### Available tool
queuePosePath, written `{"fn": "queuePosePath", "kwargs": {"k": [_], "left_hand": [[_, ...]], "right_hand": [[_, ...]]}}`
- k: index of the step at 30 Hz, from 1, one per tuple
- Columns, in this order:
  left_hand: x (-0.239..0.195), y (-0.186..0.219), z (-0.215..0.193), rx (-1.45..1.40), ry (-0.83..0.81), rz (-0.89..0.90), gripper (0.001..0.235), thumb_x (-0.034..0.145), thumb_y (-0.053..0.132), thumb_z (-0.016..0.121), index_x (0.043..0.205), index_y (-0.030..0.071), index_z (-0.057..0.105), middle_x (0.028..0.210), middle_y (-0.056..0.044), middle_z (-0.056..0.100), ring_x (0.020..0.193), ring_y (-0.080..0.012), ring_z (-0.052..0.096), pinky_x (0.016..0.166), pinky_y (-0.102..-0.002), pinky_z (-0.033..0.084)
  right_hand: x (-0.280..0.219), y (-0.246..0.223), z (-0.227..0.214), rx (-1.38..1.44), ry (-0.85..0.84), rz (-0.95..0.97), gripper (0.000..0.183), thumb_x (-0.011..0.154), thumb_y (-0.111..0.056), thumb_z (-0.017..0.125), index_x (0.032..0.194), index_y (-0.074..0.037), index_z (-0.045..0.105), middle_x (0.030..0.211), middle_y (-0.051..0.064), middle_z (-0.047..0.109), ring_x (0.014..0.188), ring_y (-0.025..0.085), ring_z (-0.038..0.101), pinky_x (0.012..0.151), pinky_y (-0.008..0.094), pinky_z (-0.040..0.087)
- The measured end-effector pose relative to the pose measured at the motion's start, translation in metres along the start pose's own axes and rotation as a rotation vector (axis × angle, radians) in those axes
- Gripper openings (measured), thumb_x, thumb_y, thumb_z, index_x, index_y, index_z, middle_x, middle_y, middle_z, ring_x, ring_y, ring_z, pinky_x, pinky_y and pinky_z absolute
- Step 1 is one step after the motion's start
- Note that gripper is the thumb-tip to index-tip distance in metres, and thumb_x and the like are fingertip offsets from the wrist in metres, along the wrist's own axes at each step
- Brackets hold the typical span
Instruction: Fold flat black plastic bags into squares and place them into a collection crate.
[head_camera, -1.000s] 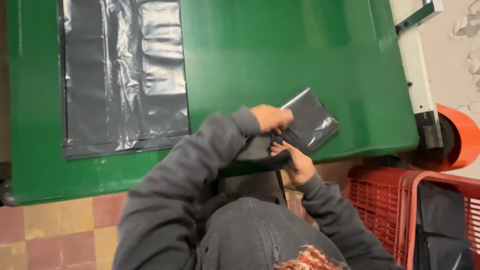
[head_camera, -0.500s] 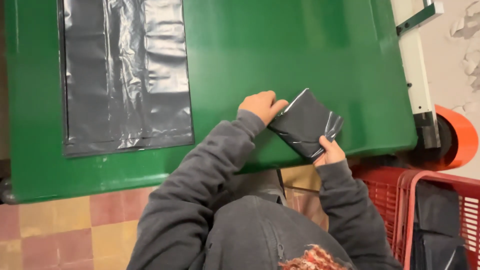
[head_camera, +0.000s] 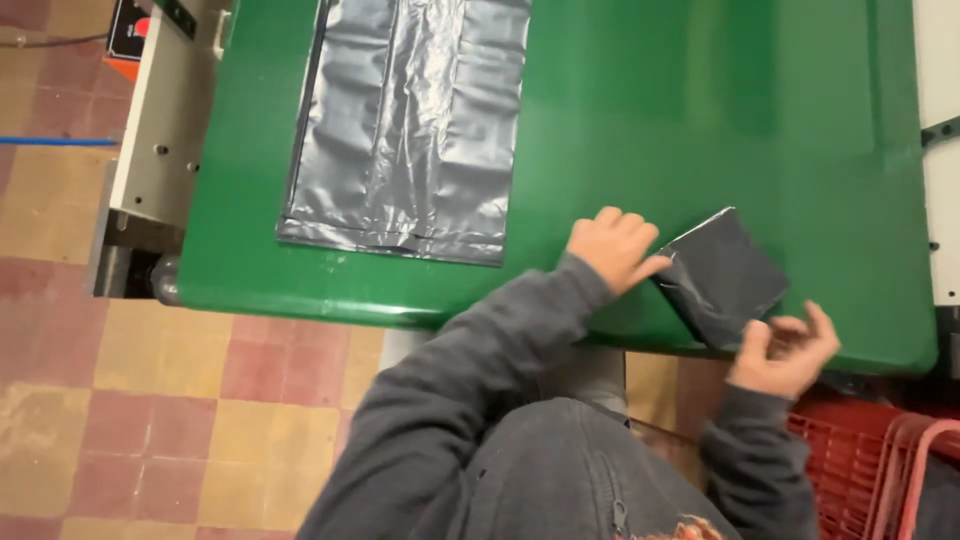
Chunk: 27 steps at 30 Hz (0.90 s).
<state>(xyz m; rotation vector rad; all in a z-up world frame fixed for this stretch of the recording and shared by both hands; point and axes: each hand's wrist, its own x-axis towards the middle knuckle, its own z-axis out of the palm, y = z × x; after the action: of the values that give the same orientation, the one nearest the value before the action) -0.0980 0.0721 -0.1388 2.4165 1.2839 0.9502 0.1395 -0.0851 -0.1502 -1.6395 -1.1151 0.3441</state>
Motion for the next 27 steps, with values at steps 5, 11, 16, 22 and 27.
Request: {"fn": "queuePosePath", "kwargs": {"k": [5, 11, 16, 22, 27], "left_hand": [[-0.057, -0.082, -0.135, 0.125, -0.021, 0.013, 0.071, 0.071, 0.065, 0.077, 0.115, 0.011, 0.065, 0.131, -0.01, 0.061, 0.132, -0.0357, 0.048, 0.095, -0.062, 0.04], [-0.129, -0.148, -0.149, 0.23, -0.108, -0.196, 0.111, 0.059, 0.073, 0.079, 0.141, 0.004, 0.05, 0.153, -0.016, 0.039, 0.145, -0.0386, 0.026, 0.107, -0.072, 0.02], [-0.121, -0.142, -0.134, 0.26, 0.032, -0.25, 0.088, 0.069, 0.061, 0.079, 0.137, 0.01, 0.057, 0.136, -0.008, 0.056, 0.129, -0.0327, 0.046, 0.097, -0.056, 0.04], [-0.12, -0.152, -0.125, 0.235, 0.094, -0.183, 0.031, 0.087, 0.019, 0.074, 0.117, 0.02, 0.065, 0.11, 0.002, 0.06, 0.107, -0.0263, 0.056, 0.08, -0.045, 0.046], [-0.166, -0.126, -0.209, 0.234, 0.123, -0.087, 0.04, 0.069, 0.013, 0.073, 0.109, 0.014, 0.067, 0.11, -0.002, 0.063, 0.109, -0.0285, 0.059, 0.082, -0.045, 0.049]], "right_hand": [[-0.018, -0.076, 0.117, 0.635, -0.531, 0.0, 0.057, 0.104, -0.015, 0.056, 0.156, -0.008, 0.035, 0.142, 0.012, 0.05, 0.137, 0.027, 0.052, 0.112, 0.057, 0.053], [-0.015, -0.09, 0.242, 1.122, -0.921, 0.422, 0.072, 0.101, -0.035, 0.058, 0.161, -0.01, 0.028, 0.159, 0.01, 0.04, 0.153, 0.028, 0.033, 0.114, 0.056, 0.042], [-0.005, -0.093, 0.293, 1.203, -0.998, 0.281, 0.081, 0.091, -0.018, 0.069, 0.161, -0.007, 0.03, 0.16, 0.011, 0.041, 0.153, 0.028, 0.034, 0.099, 0.046, 0.048], [-0.001, -0.151, 0.271, -0.181, -0.588, -0.841, 0.047, 0.08, -0.004, 0.075, 0.126, -0.007, 0.065, 0.118, 0.012, 0.068, 0.111, 0.031, 0.065, 0.093, 0.042, 0.055], [0.007, -0.126, 0.192, 0.018, -0.773, -0.758, 0.024, 0.077, 0.002, 0.074, 0.099, -0.008, 0.071, 0.095, 0.011, 0.072, 0.088, 0.029, 0.069, 0.077, 0.037, 0.055]]}}
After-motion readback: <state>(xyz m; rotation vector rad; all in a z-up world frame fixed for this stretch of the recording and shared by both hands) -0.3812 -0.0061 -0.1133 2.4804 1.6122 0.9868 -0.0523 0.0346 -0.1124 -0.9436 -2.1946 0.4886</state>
